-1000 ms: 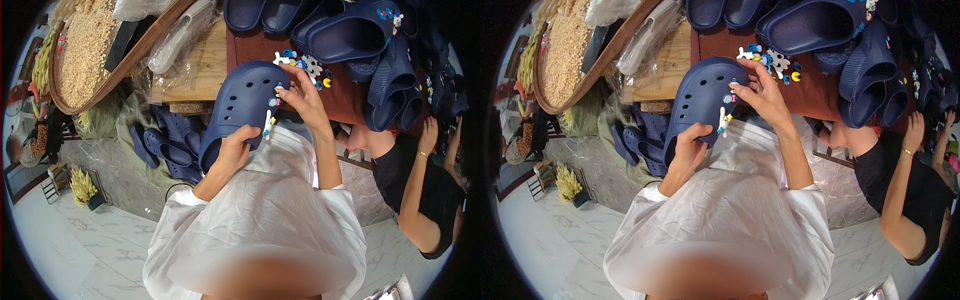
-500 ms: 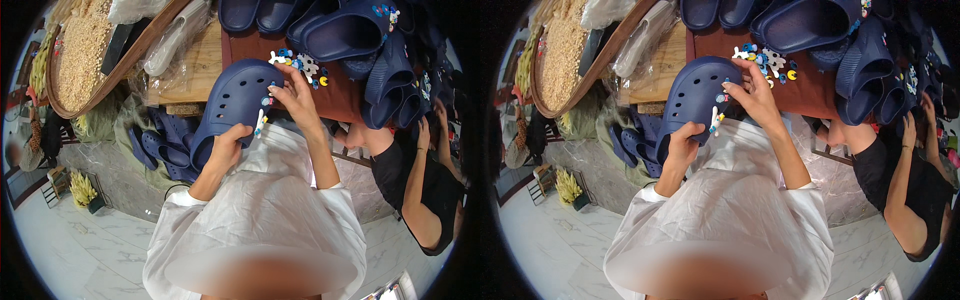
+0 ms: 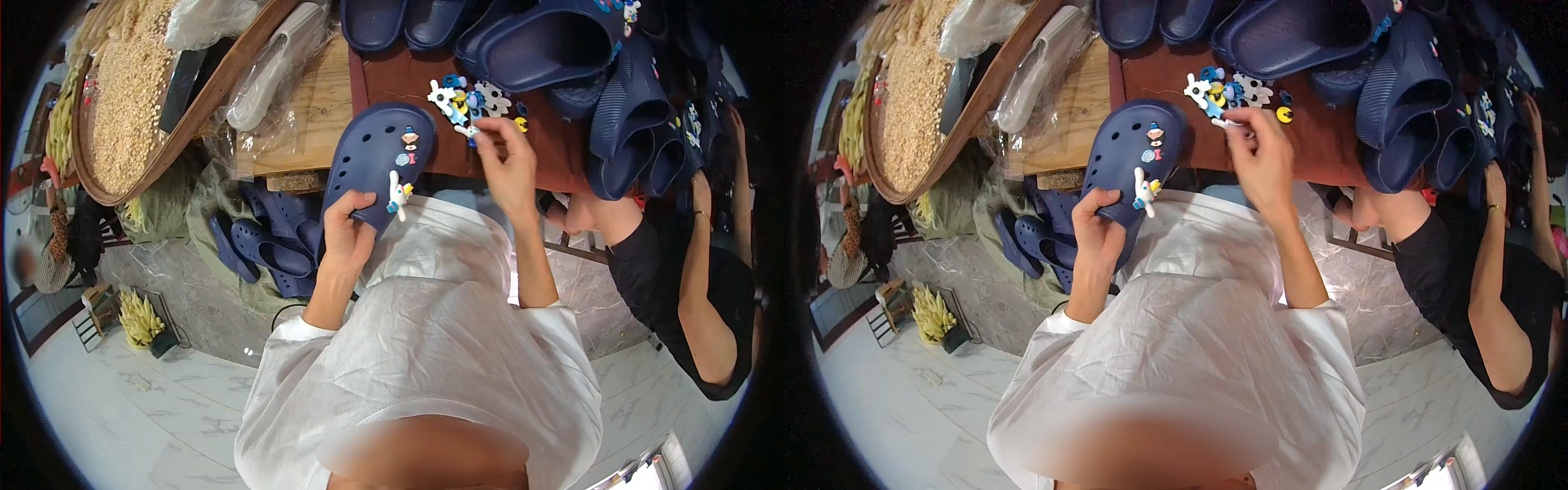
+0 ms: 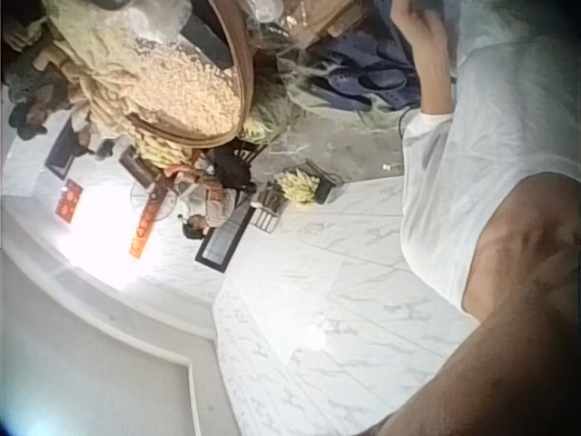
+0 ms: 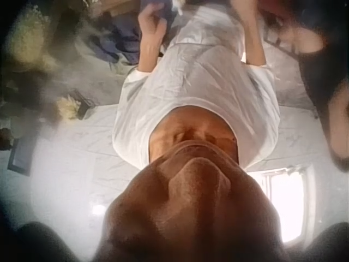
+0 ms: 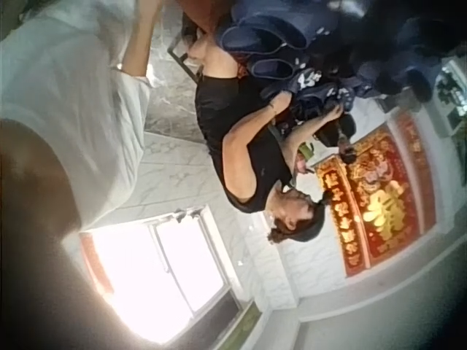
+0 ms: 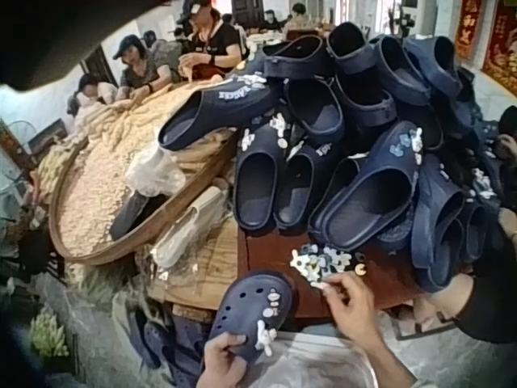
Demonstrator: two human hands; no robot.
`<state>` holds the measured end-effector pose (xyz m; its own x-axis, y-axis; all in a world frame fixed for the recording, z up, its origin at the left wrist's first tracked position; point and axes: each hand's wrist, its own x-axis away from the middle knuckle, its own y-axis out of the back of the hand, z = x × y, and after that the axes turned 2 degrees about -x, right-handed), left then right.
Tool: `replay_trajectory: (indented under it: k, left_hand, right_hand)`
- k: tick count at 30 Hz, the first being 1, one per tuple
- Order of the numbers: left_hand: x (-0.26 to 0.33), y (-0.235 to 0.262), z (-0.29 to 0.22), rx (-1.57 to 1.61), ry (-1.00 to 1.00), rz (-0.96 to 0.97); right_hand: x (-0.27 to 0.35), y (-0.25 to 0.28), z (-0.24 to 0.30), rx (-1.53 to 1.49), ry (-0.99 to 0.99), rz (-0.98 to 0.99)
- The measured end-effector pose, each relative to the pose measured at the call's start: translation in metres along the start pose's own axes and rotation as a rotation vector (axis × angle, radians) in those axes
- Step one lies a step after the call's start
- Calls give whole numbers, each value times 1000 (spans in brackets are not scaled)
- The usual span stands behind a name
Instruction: Attaching decorative cartoon charms and buttons to blue clog-style sandals.
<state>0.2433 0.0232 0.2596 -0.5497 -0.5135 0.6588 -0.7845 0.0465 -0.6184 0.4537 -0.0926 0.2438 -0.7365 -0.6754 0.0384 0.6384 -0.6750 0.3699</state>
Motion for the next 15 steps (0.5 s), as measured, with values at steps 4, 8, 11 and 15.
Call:
replay_trajectory:
  k: [4,8,11,15]
  left_hand:
    - [-5,1,7,16,25,7]
    - [0,2,12,-31,34,22]
    - [3,0,10,-120,42,38]
    - [8,-12,9,-136,2,89]
  right_hand:
    - [4,14,-14,354,106,-75]
    - [2,15,-24,450,123,-68]
    - [-3,17,-25,415,87,-51]
    - [-5,19,-29,515,213,-64]
